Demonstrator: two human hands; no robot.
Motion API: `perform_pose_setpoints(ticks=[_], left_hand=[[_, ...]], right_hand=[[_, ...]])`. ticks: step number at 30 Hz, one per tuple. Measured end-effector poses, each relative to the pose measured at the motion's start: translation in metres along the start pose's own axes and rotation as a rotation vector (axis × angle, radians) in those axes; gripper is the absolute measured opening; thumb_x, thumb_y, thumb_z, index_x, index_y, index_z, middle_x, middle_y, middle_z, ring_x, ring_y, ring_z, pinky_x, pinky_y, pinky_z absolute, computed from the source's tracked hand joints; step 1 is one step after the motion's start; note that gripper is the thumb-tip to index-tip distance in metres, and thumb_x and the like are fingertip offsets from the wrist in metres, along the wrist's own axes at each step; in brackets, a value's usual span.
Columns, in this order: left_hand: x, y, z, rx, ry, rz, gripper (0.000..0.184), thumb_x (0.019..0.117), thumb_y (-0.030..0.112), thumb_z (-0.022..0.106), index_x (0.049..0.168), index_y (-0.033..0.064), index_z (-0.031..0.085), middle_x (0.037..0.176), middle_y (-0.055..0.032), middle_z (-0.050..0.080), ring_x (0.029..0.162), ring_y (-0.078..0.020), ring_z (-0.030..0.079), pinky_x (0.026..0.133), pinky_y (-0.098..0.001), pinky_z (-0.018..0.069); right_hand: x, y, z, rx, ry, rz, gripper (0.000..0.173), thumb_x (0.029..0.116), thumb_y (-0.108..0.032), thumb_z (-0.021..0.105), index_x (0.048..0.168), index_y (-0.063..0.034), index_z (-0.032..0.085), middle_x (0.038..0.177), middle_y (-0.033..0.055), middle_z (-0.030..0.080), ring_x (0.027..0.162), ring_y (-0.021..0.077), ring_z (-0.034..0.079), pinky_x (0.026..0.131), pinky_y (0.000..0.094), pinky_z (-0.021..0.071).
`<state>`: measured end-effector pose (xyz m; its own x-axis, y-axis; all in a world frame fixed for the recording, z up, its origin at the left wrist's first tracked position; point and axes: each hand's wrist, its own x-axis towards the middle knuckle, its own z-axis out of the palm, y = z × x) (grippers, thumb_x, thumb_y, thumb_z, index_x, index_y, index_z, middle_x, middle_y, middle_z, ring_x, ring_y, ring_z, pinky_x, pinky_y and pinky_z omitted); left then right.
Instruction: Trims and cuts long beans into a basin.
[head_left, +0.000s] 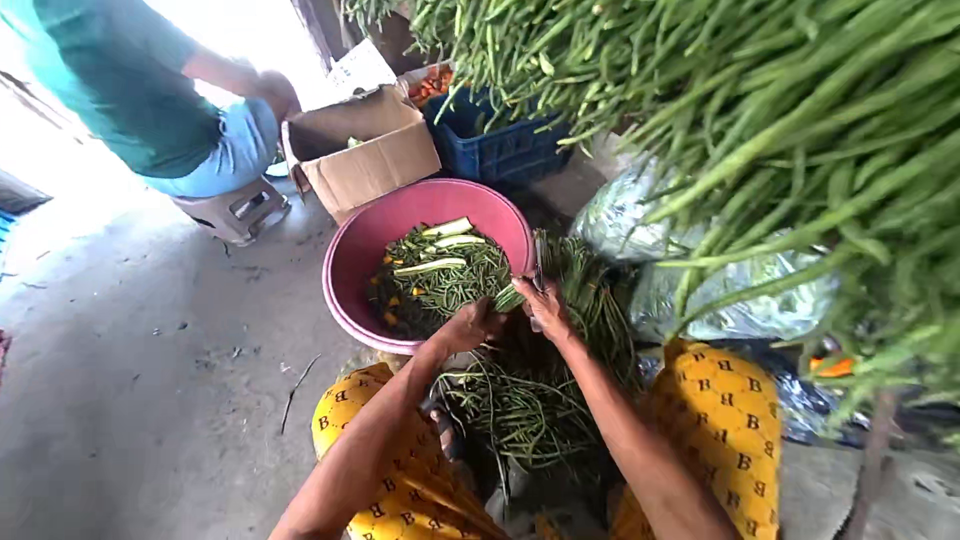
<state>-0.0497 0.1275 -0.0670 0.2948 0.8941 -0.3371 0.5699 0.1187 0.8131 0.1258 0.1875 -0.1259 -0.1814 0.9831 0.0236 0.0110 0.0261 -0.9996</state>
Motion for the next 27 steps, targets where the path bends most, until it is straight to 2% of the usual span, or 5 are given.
perform_pose_setpoints(ticks=[8,13,20,24,27], left_hand=[[-0.001,-0.004,0.033,0.595,-0.195,-0.096,0.043,0.1083,0.014,0.044,0.147,-0.0047,0.043,0.138,-0.0312,0.056,0.128,-0.0464,0.056,0.108,-0.0607,0.0425],[-0.003,-0.029,0.046,0.860,-0.335,-0.242,0.038,0.1046,0.009,0.049,0.140,-0.0055,0.053,0.139,-0.0310,0.056,0.131,-0.0495,0.053,0.107,-0.0660,0.0407],[0.006,-0.032,0.030,0.691,-0.384,-0.157,0.042,0.1097,0.020,0.045,0.144,-0.0033,0.049,0.138,-0.0306,0.056,0.131,-0.0460,0.054,0.109,-0.0637,0.0402],[0.003,-0.026,0.007,0.342,-0.269,-0.134,0.042,0.1118,0.022,0.041,0.142,-0.0044,0.051,0.136,-0.0280,0.058,0.128,-0.0374,0.056,0.112,-0.0539,0.0396],[-0.001,-0.025,-0.006,0.165,-0.164,-0.117,0.036,0.1114,0.023,0.042,0.133,-0.0021,0.055,0.113,-0.0172,0.063,0.100,-0.0220,0.059,0.095,-0.0418,0.0477]], right_hand=[[-0.067,0.040,-0.016,-0.023,0.047,0.409,0.030,0.1075,-0.024,0.053,0.123,0.0007,0.061,0.069,0.0010,0.052,0.051,0.0059,0.043,0.049,0.0224,0.0401],[-0.095,0.061,-0.033,-0.594,-0.130,0.616,0.049,0.1021,-0.019,0.059,0.147,-0.0007,0.049,0.144,0.0243,0.056,0.133,0.0373,0.055,0.110,0.0549,0.0427],[-0.091,0.040,-0.018,-0.428,-0.109,0.237,0.036,0.1045,-0.024,0.059,0.132,-0.0019,0.065,0.129,0.0200,0.066,0.122,0.0299,0.063,0.108,0.0473,0.0464],[-0.083,0.037,-0.014,-0.069,0.165,0.260,0.029,0.1036,-0.015,0.058,0.129,-0.0010,0.062,0.099,0.0093,0.065,0.064,0.0090,0.052,0.060,0.0277,0.0468],[-0.081,0.025,-0.014,0.099,0.196,0.318,0.030,0.1015,-0.008,0.057,0.129,0.0016,0.058,0.089,0.0061,0.060,0.052,0.0047,0.044,0.049,0.0215,0.0405]])
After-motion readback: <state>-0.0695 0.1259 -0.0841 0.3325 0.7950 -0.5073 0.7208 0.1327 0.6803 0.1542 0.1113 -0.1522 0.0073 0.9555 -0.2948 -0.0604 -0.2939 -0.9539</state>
